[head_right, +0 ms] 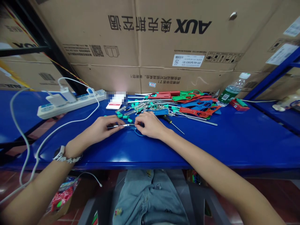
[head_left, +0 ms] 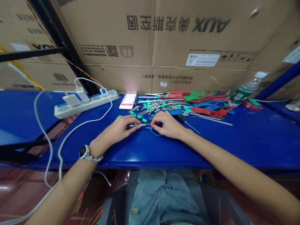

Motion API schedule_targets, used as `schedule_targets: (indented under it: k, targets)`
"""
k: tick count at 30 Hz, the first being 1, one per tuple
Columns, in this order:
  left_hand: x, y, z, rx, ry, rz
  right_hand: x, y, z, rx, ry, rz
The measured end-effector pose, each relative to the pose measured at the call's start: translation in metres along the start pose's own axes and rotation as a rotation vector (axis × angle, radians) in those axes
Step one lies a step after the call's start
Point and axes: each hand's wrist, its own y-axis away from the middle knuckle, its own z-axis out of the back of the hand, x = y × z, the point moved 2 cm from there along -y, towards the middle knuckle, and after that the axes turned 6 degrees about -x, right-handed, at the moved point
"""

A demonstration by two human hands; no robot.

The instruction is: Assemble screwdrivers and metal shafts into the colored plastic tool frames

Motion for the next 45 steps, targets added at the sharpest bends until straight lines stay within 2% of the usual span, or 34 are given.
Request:
schedule_targets:
  k: [5,11,21,32,36,39,42,45]
  targets:
    - [-0.006,-0.005,-0.003,0.041,-0.002,-0.02,0.001,-0.002,-0.001,0.024,0.0,0.01]
    - [-0.007,-0.009,-0.004,0.059,-0.007,-0.004,0.002,0.001,0.003,0.01,-0.037,-0.05]
    - [-0.007,-0.014,-0.004,0.09,0.012,-0.076,-0.004,-0.001,-0.002,0.007,-0.013,0.024]
    - [0.001,-0.01,-0.01,0.121,-0.008,-0.012,0.0,0.001,-0.001,0.04,-0.009,0.024]
    - [-0.003,-0.009,-0.011,0.109,-0.028,-0.007,0.001,0.002,0.001,0.006,-0.017,0.057]
    - [-0.011,-0.009,-0.011,0.085,-0.039,-0.022,-0.002,0.0,0.006,-0.079,-0.055,0.043]
    - [-0.021,-0.012,-0.012,0.094,-0.049,-0.032,-0.006,-0.001,0.017,-0.169,-0.068,0.008]
    - [-0.028,-0.017,-0.017,0.137,-0.049,-0.038,-0.007,0.007,0.031,-0.154,-0.049,0.017]
